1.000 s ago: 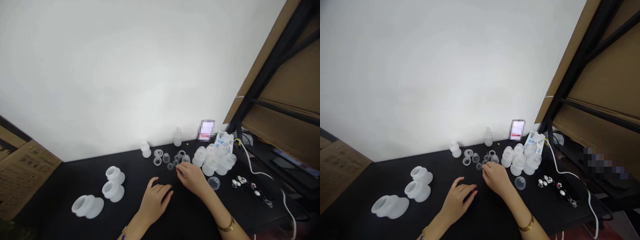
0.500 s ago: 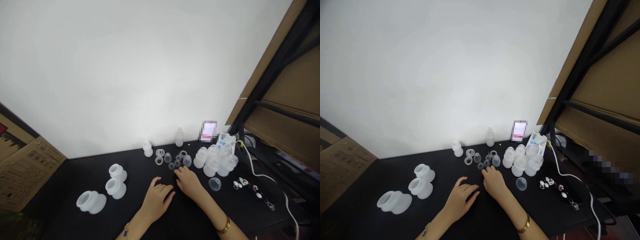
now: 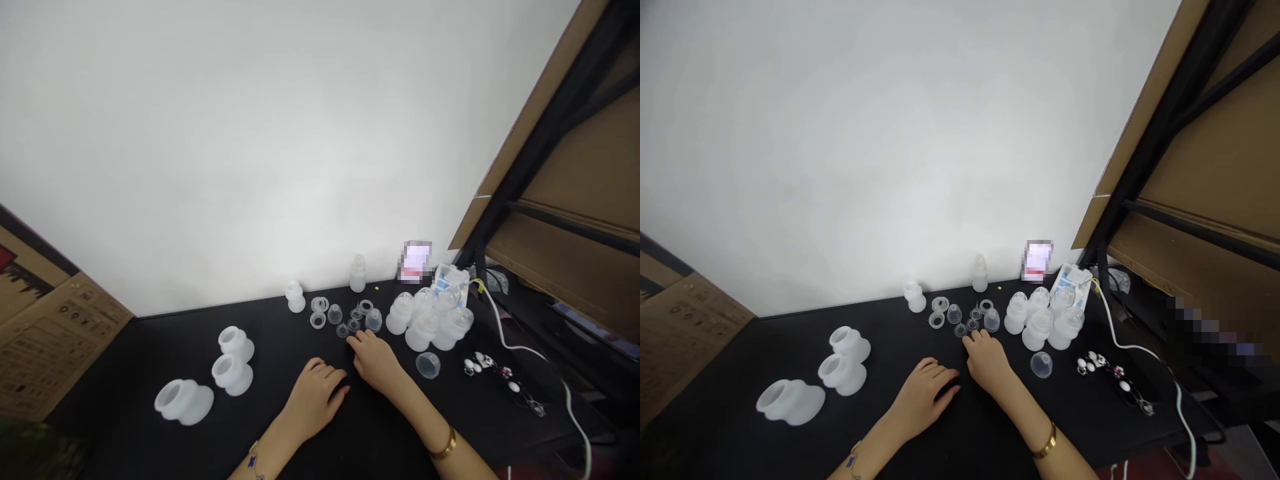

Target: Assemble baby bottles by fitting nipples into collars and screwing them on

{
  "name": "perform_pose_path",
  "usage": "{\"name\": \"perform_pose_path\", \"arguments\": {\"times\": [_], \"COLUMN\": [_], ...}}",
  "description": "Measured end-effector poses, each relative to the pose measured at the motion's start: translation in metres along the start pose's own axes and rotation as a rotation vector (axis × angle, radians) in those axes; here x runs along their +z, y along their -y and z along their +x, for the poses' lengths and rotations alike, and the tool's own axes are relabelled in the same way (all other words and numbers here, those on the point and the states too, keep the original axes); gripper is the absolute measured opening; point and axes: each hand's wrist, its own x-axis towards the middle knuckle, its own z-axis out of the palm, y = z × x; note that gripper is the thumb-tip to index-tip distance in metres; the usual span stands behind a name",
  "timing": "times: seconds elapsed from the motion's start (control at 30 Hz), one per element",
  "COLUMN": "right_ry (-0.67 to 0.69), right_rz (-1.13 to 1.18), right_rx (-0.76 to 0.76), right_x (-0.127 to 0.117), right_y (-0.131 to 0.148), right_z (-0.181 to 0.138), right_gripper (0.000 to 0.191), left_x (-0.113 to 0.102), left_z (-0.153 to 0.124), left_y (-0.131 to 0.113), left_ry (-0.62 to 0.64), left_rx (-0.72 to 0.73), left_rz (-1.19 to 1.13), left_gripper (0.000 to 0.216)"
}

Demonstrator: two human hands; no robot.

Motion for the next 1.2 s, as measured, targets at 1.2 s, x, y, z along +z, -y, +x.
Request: {"name": "perform_pose_path", "arguments": {"times": [1.2], "right_ry": [0.038], "right_rz": [0.04], "right_rx": [-0.01], "right_x": [-0.01], "right_y": [-0.002], "right_z": [-0.007], "right_gripper": [0.04], "left_x": [-0.003], "left_z": [-0.002], "left_y": [-0.002], "left_ry": [0.044], "left_rx": [0.007], "left_rz": [0.024], "left_gripper": [0.017]}}
